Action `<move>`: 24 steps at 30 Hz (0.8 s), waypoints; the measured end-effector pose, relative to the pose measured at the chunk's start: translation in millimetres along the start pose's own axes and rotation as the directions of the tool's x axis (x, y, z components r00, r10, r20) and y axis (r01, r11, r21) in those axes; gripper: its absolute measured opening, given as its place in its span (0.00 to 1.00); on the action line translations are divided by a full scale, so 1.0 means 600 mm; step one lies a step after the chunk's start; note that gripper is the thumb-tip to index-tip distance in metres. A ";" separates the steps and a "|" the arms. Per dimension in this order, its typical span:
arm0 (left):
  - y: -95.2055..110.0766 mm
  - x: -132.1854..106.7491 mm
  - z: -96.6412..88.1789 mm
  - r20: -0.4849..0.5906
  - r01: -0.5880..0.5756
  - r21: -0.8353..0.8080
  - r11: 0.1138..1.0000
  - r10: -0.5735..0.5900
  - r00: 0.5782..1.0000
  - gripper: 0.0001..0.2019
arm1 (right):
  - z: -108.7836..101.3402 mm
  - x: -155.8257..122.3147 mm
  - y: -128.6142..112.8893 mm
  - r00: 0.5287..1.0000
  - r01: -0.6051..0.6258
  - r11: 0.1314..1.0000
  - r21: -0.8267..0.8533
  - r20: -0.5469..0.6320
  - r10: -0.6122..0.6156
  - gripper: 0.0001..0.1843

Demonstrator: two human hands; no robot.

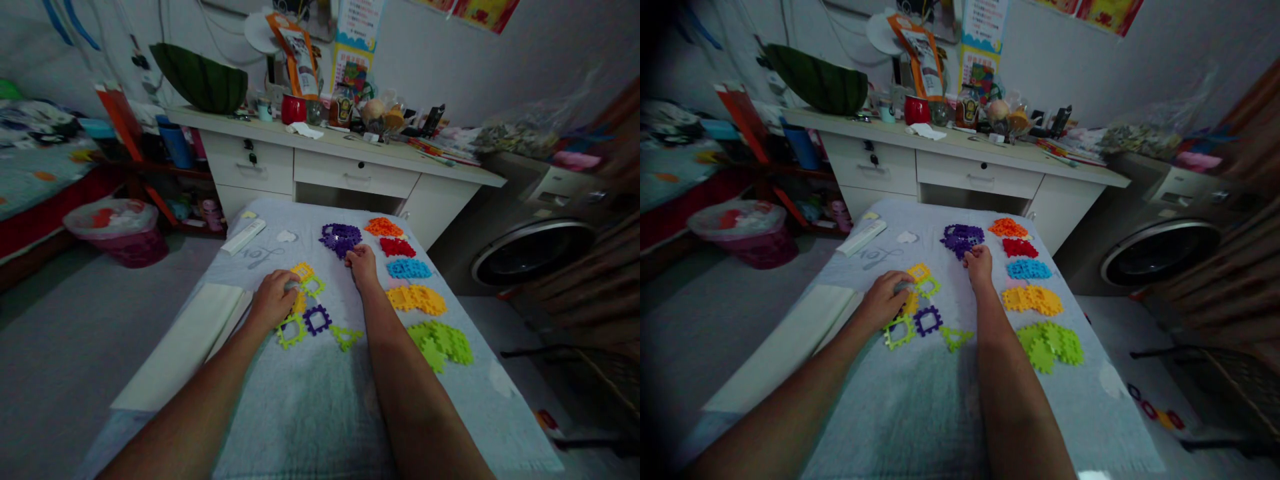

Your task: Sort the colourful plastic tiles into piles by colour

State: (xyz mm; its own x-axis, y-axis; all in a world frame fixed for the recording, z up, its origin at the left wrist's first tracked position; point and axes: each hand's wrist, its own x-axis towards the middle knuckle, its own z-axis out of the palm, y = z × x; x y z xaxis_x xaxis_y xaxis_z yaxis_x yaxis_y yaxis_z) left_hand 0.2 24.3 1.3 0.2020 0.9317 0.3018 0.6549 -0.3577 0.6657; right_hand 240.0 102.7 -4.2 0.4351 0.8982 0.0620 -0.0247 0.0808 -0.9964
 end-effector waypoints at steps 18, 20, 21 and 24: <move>-0.002 0.000 0.002 -0.019 0.000 -0.018 1.000 0.000 1.000 0.12 | -0.006 -0.030 -0.026 0.968 0.242 0.910 -0.336 0.153 -0.200 0.14; -0.005 -0.001 0.002 -0.041 0.000 -0.033 0.999 -0.001 0.999 0.12 | -0.002 -0.040 -0.043 0.937 0.287 0.877 -0.385 0.302 -0.174 0.12; -0.006 -0.001 0.003 -0.051 0.000 -0.040 0.999 -0.002 0.999 0.12 | 0.001 -0.045 -0.051 0.908 0.310 0.855 -0.417 0.397 -0.136 0.10; -0.007 -0.001 0.002 -0.073 0.004 -0.062 0.998 -0.008 0.997 0.12 | 0.011 -0.061 -0.071 0.763 0.410 0.758 -0.508 0.646 0.020 0.08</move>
State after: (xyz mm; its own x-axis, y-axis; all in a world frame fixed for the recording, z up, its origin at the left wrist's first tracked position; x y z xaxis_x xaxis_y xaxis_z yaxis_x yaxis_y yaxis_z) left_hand -1.9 25.1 -2.5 0.1431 0.9276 0.3452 0.6091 -0.3574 0.7080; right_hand 219.5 69.2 36.3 -0.2497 0.9662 0.0647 0.6164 0.2101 -0.7589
